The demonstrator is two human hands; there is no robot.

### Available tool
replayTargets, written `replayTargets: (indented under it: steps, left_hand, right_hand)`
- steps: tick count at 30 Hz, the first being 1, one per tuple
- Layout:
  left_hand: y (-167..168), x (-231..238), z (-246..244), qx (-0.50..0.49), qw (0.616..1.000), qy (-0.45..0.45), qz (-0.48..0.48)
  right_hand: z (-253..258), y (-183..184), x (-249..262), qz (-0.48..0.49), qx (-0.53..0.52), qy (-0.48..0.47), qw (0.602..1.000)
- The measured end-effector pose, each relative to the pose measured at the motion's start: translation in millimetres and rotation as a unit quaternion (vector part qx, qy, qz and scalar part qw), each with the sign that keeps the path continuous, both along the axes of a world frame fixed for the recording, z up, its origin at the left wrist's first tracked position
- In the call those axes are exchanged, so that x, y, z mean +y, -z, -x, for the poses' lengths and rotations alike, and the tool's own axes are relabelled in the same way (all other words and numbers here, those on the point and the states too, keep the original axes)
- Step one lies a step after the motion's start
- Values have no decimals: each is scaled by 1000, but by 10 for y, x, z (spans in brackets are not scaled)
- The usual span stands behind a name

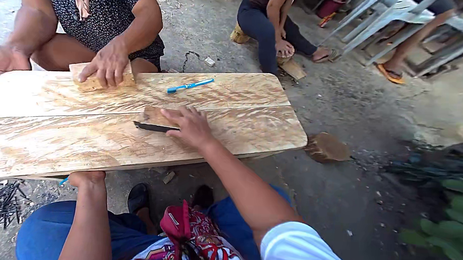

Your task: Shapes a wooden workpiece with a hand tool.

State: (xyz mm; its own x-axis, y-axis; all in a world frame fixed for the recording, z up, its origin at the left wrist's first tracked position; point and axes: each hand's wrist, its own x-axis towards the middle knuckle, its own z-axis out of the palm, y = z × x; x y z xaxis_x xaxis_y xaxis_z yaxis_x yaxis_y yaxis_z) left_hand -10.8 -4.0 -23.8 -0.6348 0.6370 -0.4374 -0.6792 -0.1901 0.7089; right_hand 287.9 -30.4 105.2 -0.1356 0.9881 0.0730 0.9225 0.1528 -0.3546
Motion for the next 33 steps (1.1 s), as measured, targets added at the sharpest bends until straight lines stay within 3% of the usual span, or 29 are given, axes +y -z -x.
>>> replayTargets:
  steps: [5, 8, 10, 13, 18, 21, 23, 27, 33]
  left_hand:
    - [15, -11, 3, 4, 1000, 20, -16]
    - [33, -9, 13, 0, 999, 24, -22]
    - [37, -9, 14, -2, 999, 27, -23]
    - [52, 2, 20, -3, 999, 22, -26]
    - [72, -17, 24, -3, 999, 33, -34]
    - [64, -22, 53, 8, 998, 44, -33]
    - [52, -31, 56, 12, 998, 50, -32]
    - [2, -54, 46, 22, 997, 66, -26]
    - [90, -12, 88, 10, 999, 42, -33]
  right_hand:
    - [-2021, 218, -1046, -45, -59, 173, 982]
    - [-2712, 200, -1480, -14, -56, 261, 964]
    - [-2744, 167, -1535, -16, -55, 264, 963]
    - [-2340, 199, -1431, -62, -45, 190, 979]
    - [-877, 263, -1048, -147, -12, 25, 989]
    - [-23, 225, -769, -108, 8, -62, 992]
    - [276, 144, -657, -61, 18, -98, 993]
    - [-77, 141, -804, -70, 22, -75, 994]
    - [-2041, 223, -1623, -63, -58, 198, 977]
